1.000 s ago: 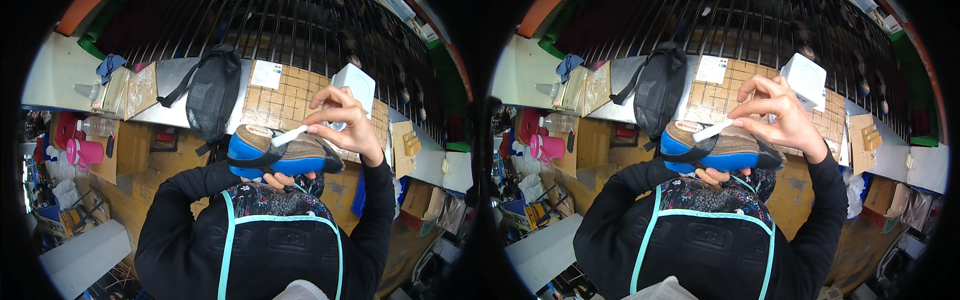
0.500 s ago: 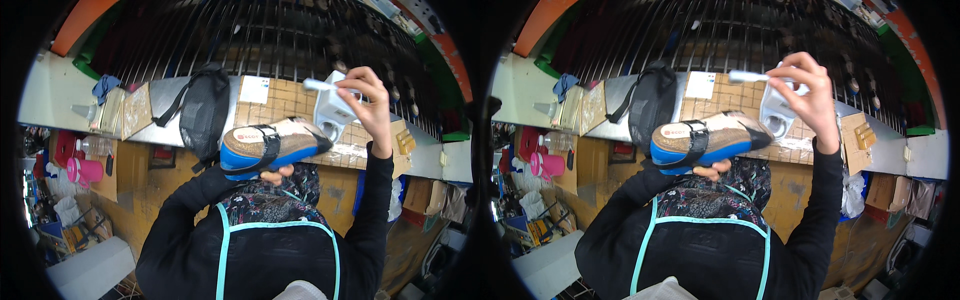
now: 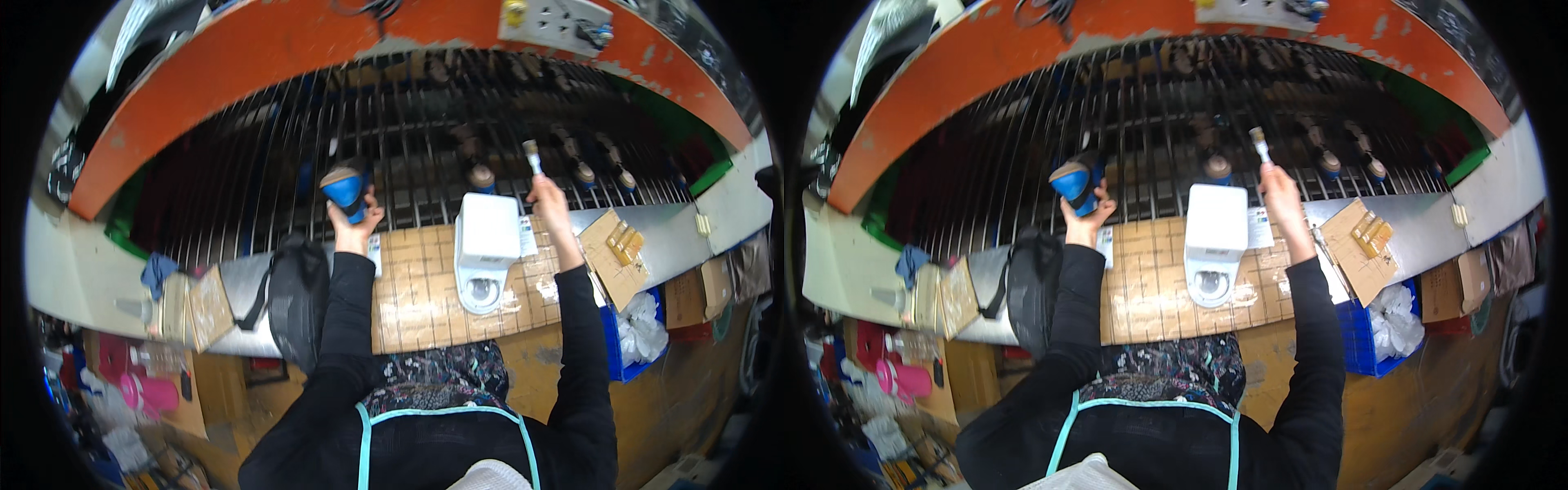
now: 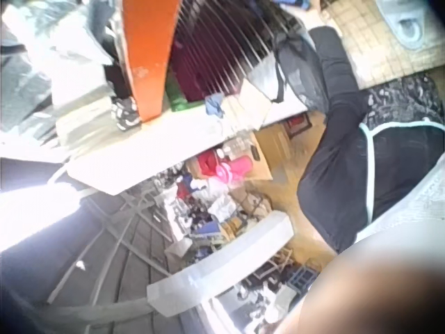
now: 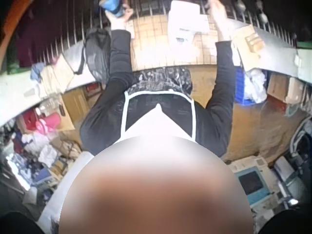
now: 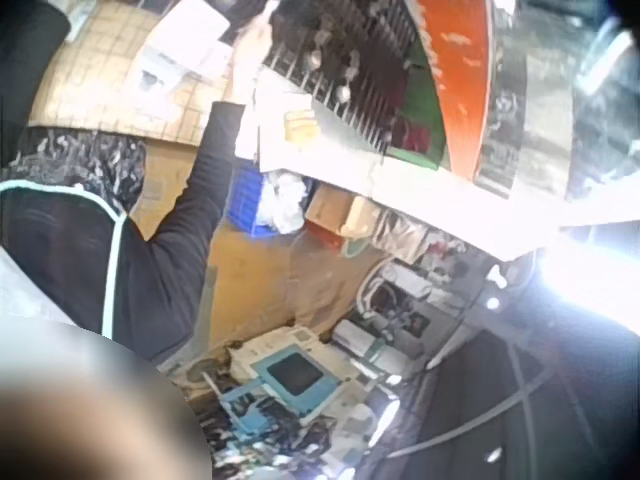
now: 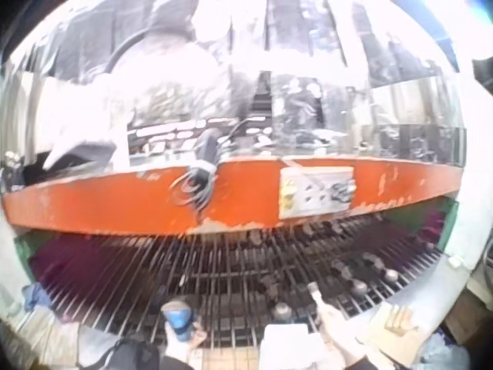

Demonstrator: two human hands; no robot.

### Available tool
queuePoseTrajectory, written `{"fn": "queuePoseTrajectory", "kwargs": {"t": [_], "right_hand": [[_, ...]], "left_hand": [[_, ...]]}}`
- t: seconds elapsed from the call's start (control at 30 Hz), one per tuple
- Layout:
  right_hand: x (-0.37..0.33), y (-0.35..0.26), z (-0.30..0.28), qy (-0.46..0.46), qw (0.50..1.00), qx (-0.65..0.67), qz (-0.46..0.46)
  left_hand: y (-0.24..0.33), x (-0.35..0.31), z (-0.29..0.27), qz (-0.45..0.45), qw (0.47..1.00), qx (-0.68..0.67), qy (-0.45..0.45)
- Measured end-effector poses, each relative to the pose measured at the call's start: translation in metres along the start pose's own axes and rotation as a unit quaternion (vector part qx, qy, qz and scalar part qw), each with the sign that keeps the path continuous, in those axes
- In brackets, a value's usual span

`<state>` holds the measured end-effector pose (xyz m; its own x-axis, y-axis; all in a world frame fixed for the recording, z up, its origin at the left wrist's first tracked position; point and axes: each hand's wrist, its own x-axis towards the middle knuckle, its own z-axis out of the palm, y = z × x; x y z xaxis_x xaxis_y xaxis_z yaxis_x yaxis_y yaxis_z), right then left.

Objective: The person holds a blue and brown sandal and repeatedly brushes its sole and straps with a small white brush. The person rotates the sandal to access different areas and continues brushing throughout the clip.

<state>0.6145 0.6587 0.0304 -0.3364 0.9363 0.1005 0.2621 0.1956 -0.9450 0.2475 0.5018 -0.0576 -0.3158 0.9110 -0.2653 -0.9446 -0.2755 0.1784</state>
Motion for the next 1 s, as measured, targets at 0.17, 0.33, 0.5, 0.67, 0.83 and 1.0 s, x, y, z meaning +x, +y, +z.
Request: {"fn": "queuePoseTrajectory", "kwargs": {"t": [0.17, 0.33, 0.5, 0.67, 0.83, 1.0], "right_hand": [[0.038, 0.038, 0.040, 0.042, 0.978, -0.200, -0.044], [0.066, 0.053, 0.077, -0.016, 0.959, -0.271, -0.077], [0.079, 0.055, 0.089, -0.056, 0.957, -0.275, -0.080], [0.091, 0.052, 0.082, 0.014, 0.977, -0.205, -0.061], [0.093, 0.035, 0.049, 0.166, 0.983, 0.075, 0.006], [0.030, -0.014, 0.007, 0.103, 0.970, 0.222, -0.013]], "left_hand": [[0.045, 0.045, -0.015, 0.063, 0.993, 0.021, 0.098], [0.064, 0.034, -0.015, 0.035, 0.991, -0.031, 0.129], [0.057, 0.020, -0.019, 0.172, 0.954, 0.054, 0.238], [0.045, 0.042, -0.025, 0.327, 0.897, 0.078, 0.286], [0.048, 0.050, -0.032, 0.238, 0.963, -0.026, 0.126], [0.030, 0.032, -0.015, 0.223, 0.962, 0.079, 0.133]]}}
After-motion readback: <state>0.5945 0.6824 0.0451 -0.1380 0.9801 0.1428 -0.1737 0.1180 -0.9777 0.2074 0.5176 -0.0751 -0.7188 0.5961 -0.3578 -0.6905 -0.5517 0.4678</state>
